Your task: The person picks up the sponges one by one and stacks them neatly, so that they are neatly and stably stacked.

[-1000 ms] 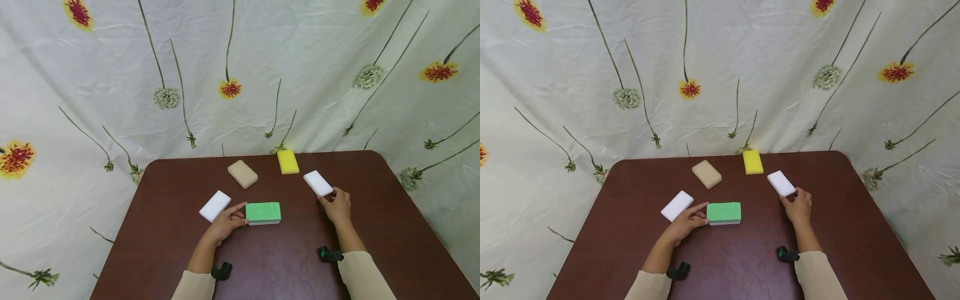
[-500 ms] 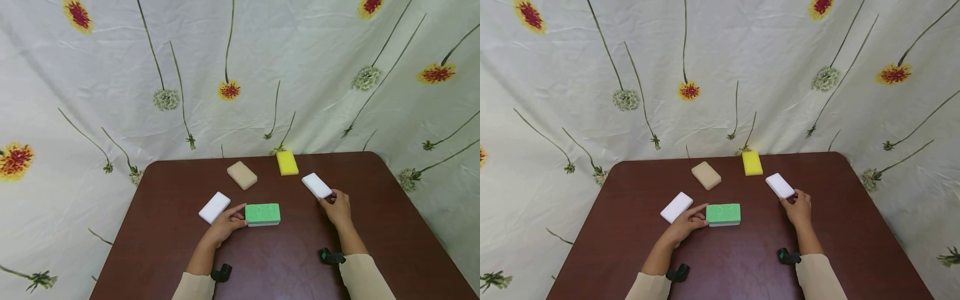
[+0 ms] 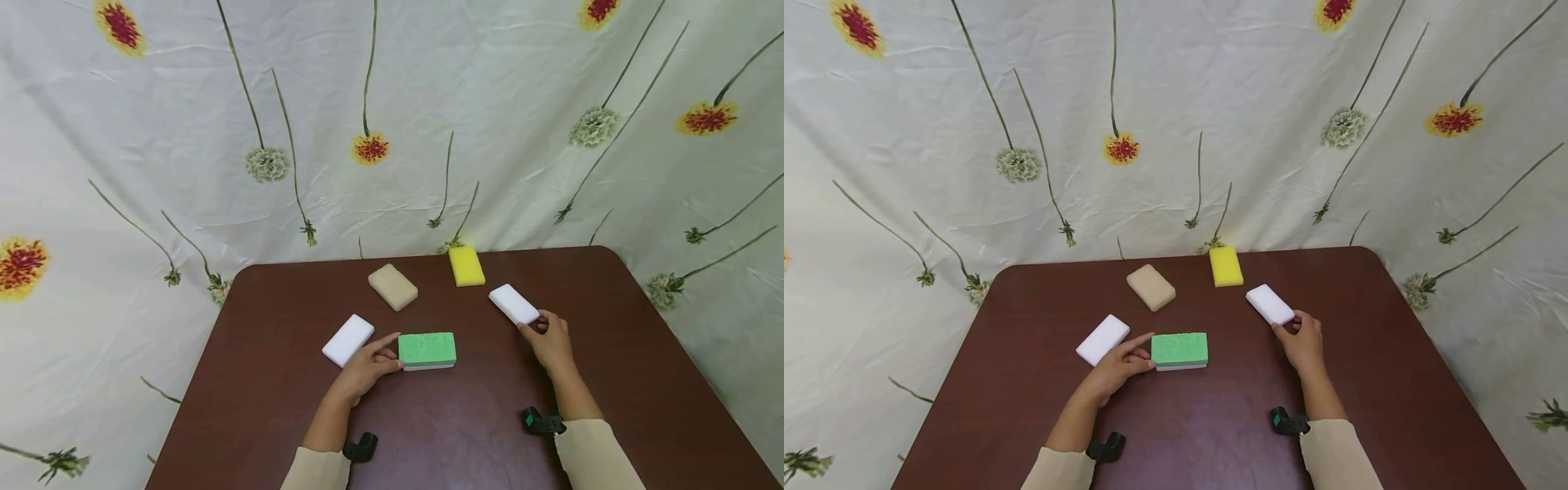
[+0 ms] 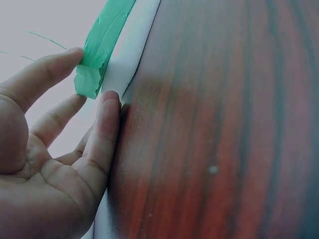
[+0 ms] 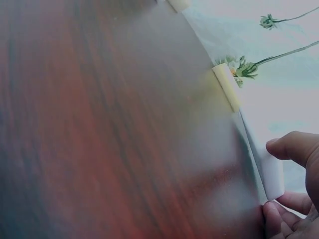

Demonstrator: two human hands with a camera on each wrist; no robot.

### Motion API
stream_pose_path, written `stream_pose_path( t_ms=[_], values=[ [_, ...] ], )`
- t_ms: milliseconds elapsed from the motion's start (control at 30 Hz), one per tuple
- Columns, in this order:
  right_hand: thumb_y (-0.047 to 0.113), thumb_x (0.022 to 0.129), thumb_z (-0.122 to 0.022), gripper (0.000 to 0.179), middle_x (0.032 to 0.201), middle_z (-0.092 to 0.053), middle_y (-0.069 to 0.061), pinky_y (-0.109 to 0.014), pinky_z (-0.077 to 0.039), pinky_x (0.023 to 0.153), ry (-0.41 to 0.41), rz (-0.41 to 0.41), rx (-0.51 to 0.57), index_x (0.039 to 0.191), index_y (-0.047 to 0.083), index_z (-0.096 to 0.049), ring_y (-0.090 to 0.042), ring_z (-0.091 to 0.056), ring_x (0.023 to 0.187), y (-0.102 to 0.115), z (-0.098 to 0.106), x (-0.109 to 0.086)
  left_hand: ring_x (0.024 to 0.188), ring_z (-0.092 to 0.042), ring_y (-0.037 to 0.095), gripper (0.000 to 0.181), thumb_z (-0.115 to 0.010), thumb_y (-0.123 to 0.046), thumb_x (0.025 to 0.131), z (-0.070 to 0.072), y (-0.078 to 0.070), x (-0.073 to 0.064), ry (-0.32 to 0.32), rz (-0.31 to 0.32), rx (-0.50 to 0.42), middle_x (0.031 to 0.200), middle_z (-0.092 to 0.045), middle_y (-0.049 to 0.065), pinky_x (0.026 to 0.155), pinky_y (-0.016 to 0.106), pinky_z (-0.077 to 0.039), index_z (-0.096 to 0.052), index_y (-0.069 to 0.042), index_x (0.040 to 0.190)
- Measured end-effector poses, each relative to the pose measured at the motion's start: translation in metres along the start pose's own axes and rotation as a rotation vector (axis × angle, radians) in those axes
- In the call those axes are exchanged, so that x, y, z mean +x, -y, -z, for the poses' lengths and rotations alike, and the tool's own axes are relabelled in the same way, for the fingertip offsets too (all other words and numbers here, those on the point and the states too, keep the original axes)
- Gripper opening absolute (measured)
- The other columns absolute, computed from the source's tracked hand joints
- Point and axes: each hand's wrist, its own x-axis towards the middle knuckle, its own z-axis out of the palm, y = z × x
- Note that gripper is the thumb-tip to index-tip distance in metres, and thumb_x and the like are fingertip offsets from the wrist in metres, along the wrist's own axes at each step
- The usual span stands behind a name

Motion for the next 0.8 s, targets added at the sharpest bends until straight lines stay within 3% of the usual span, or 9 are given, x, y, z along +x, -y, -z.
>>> stream_pose_path(
  t_ms=[467, 800],
  values=[
    [0.031, 0.098, -0.065, 0.071, 0.149, -0.034, -0.026, -0.049, -0.044, 0.107, -0.010, 0.009, 0.063, 0.152, -0.003, -0.035, -0.038, -0.044, 0.132, 0.003, -0.001, -0.011, 0.088, -0.061, 0.012, 0.065, -0.079, -0.020, 0.087, -0.002, 0.000, -0.001, -0.026, 0.003, -0.024, 0.111, -0.061, 0.013, 0.079, 0.027, -0.048, -0.055, -0.022, 0.147],
    [0.029, 0.096, -0.069, 0.066, 0.146, -0.041, -0.022, -0.046, -0.043, 0.107, -0.012, 0.091, 0.087, 0.151, 0.003, -0.041, -0.038, -0.048, 0.135, 0.008, -0.006, -0.021, 0.088, -0.061, 0.012, 0.061, -0.078, -0.017, 0.088, -0.004, 0.000, -0.001, -0.038, -0.003, -0.046, 0.113, -0.061, 0.015, 0.081, 0.031, -0.048, -0.057, -0.020, 0.146]
  ],
)
